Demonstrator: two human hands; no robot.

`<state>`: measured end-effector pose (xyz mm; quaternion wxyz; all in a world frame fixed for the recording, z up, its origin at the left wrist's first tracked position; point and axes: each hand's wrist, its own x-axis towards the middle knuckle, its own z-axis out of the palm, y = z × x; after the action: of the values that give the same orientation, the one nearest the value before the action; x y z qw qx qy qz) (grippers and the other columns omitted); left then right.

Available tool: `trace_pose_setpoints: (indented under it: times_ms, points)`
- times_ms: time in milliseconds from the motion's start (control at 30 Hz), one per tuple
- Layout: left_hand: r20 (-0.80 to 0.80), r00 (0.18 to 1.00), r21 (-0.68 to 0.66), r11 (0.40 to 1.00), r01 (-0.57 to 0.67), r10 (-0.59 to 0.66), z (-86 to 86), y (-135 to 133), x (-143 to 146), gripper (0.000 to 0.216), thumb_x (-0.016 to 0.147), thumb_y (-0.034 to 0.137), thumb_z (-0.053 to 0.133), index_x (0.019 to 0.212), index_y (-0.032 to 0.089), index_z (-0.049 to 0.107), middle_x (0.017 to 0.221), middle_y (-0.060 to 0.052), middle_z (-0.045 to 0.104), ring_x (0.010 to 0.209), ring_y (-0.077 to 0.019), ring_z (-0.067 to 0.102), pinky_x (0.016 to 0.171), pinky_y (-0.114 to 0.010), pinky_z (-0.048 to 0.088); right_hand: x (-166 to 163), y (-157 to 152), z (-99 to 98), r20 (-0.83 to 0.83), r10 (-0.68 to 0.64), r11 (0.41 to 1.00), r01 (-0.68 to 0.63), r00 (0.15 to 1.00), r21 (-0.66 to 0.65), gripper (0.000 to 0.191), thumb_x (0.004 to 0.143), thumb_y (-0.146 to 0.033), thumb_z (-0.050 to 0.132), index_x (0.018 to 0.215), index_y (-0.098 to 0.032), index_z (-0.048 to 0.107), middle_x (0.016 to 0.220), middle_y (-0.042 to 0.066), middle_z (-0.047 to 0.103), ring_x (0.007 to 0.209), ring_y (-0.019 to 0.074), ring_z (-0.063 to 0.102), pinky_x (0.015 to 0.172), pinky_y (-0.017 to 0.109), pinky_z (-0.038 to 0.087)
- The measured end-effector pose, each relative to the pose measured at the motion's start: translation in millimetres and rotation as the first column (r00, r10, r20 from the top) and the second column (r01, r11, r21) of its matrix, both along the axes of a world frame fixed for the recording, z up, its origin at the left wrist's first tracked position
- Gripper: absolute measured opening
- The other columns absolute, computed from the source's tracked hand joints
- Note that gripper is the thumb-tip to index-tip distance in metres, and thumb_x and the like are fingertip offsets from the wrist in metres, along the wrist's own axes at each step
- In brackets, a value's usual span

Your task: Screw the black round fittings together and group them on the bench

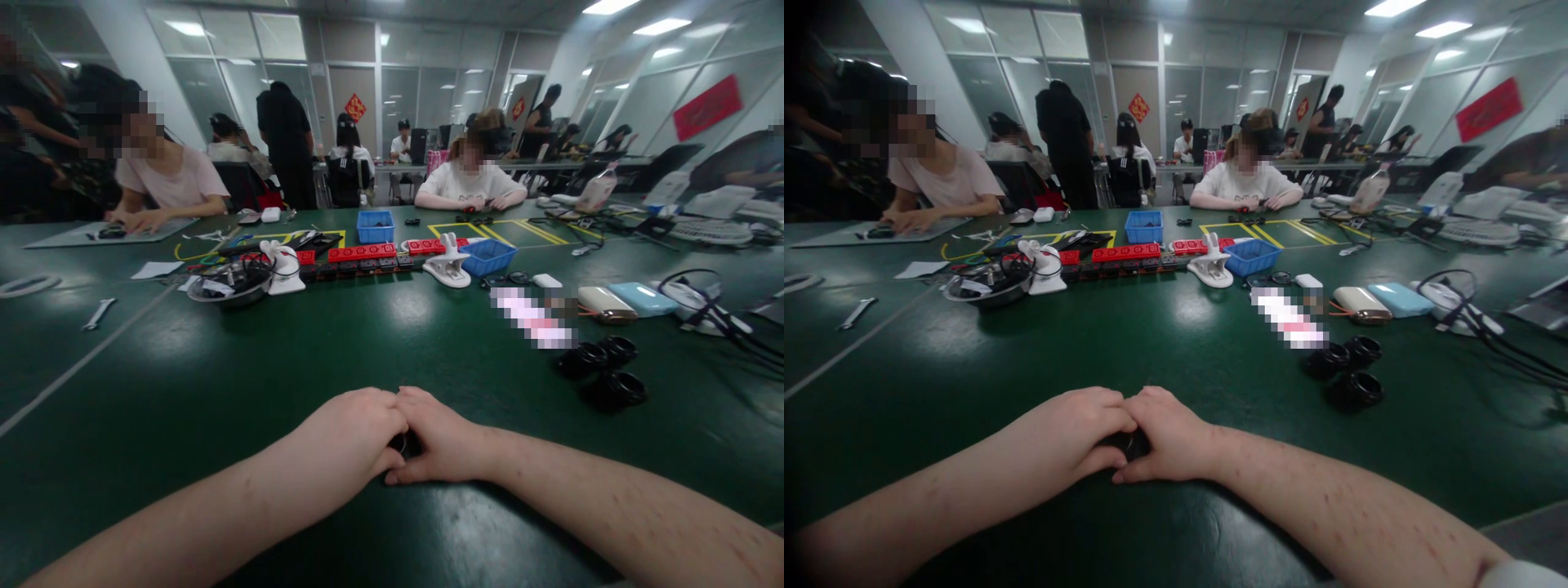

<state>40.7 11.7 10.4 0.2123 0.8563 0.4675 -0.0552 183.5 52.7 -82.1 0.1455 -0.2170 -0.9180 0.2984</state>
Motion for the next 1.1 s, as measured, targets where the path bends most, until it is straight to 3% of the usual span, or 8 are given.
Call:
trace_pose_setpoints:
  times_ms: [100, 233, 467, 633, 733, 833, 1000, 1100]
  points:
    - [-0.072, 0.995, 0.036, 0.997, -0.068, 0.071, -3.1, -1, 4, 0.019, 0.069, 0.018, 0.071, 0.086, 0.012, 0.066, 0.089, -0.007, 0.066, 0.084, -0.0243, 0.061, 0.075, -0.033, 0.046, -1, 0, 0.8, -0.011, -0.005, 1.000, 0.004, 1.000, -0.005, 0.040, 0.058, -0.034, 0.076, 0.090, -0.018, 0.058, 0.093, 0.002, 0.061, 0.087, 0.0177, 0.054, 0.084, 0.033, 0.035]
    - [-0.108, 0.992, 0.158, 0.986, -0.045, 0.063, -13.3, -3, 3, 0.015, 0.071, 0.024, 0.069, 0.080, 0.013, 0.064, 0.080, -0.006, 0.065, 0.075, -0.0236, 0.061, 0.066, -0.030, 0.046, -2, 1, 0.4, -0.010, 0.012, 1.000, -0.012, 1.000, 0.022, 0.036, 0.059, -0.036, 0.075, 0.085, -0.018, 0.058, 0.087, 0.001, 0.061, 0.084, 0.0172, 0.054, 0.083, 0.033, 0.036]
    - [-0.099, 0.995, 0.299, 0.954, -0.002, 0.033, -33.0, -10, 0, 0.020, 0.084, 0.030, 0.055, 0.070, 0.017, 0.061, 0.070, -0.003, 0.062, 0.071, -0.0220, 0.060, 0.071, -0.034, 0.041, -2, 2, -4.3, 0.039, 0.024, 0.993, -0.029, 0.999, 0.112, 0.029, 0.062, -0.042, 0.071, 0.067, -0.018, 0.054, 0.071, -0.001, 0.054, 0.074, 0.0154, 0.051, 0.078, 0.032, 0.037]
    - [-0.164, 0.984, 0.273, 0.962, -0.027, 0.074, -16.7, -8, 3, 0.028, 0.077, 0.042, 0.063, 0.075, 0.013, 0.063, 0.075, -0.007, 0.064, 0.075, -0.0262, 0.060, 0.075, -0.039, 0.040, -2, 2, -3.6, 0.020, 0.017, 0.996, -0.019, 1.000, 0.090, 0.034, 0.062, -0.040, 0.072, 0.084, -0.018, 0.058, 0.082, 0.001, 0.059, 0.080, 0.0166, 0.053, 0.081, 0.033, 0.036]
    - [-0.174, 0.982, 0.219, 0.975, -0.038, 0.078, -1.4, -6, -2, 0.037, 0.074, 0.049, 0.064, 0.085, 0.013, 0.064, 0.083, -0.008, 0.065, 0.078, -0.0269, 0.060, 0.074, -0.040, 0.042, -1, 1, -1.0, 0.016, 0.037, 0.996, -0.038, 0.999, 0.079, 0.037, 0.065, -0.041, 0.070, 0.091, -0.018, 0.059, 0.088, 0.003, 0.061, 0.083, 0.0173, 0.054, 0.082, 0.033, 0.036]
    - [-0.184, 0.978, 0.230, 0.971, -0.059, 0.103, 3.3, -6, -16, 0.037, 0.076, 0.048, 0.061, 0.097, 0.016, 0.063, 0.093, -0.009, 0.065, 0.085, -0.0277, 0.060, 0.073, -0.039, 0.044, 0, 1, 1.2, 0.032, 0.027, 0.996, -0.030, 0.999, 0.084, 0.039, 0.064, -0.042, 0.071, 0.092, -0.017, 0.060, 0.087, 0.003, 0.061, 0.084, 0.0175, 0.054, 0.082, 0.032, 0.037]
    - [-0.210, 0.968, 0.211, 0.973, -0.093, 0.139, -21.5, -6, -50, 0.057, 0.072, 0.054, 0.061, 0.111, 0.012, 0.060, 0.107, -0.015, 0.063, 0.100, -0.0323, 0.056, 0.092, -0.051, 0.034, 2, 1, 2.2, 0.018, 0.003, 0.999, -0.004, 1.000, 0.052, 0.060, 0.058, -0.046, 0.074, 0.106, -0.016, 0.056, 0.096, 0.005, 0.063, 0.090, 0.0196, 0.055, 0.086, 0.033, 0.036]
    - [-0.149, 0.979, 0.210, 0.972, -0.106, 0.139, -43.3, -3, -62, 0.075, 0.066, 0.055, 0.066, 0.127, 0.015, 0.047, 0.125, -0.016, 0.052, 0.116, -0.0323, 0.045, 0.102, -0.054, 0.019, 2, 1, 2.3, -0.003, -0.022, 1.000, 0.022, 1.000, 0.011, 0.071, 0.056, -0.052, 0.073, 0.113, -0.016, 0.052, 0.101, 0.006, 0.062, 0.093, 0.0215, 0.055, 0.087, 0.034, 0.036]
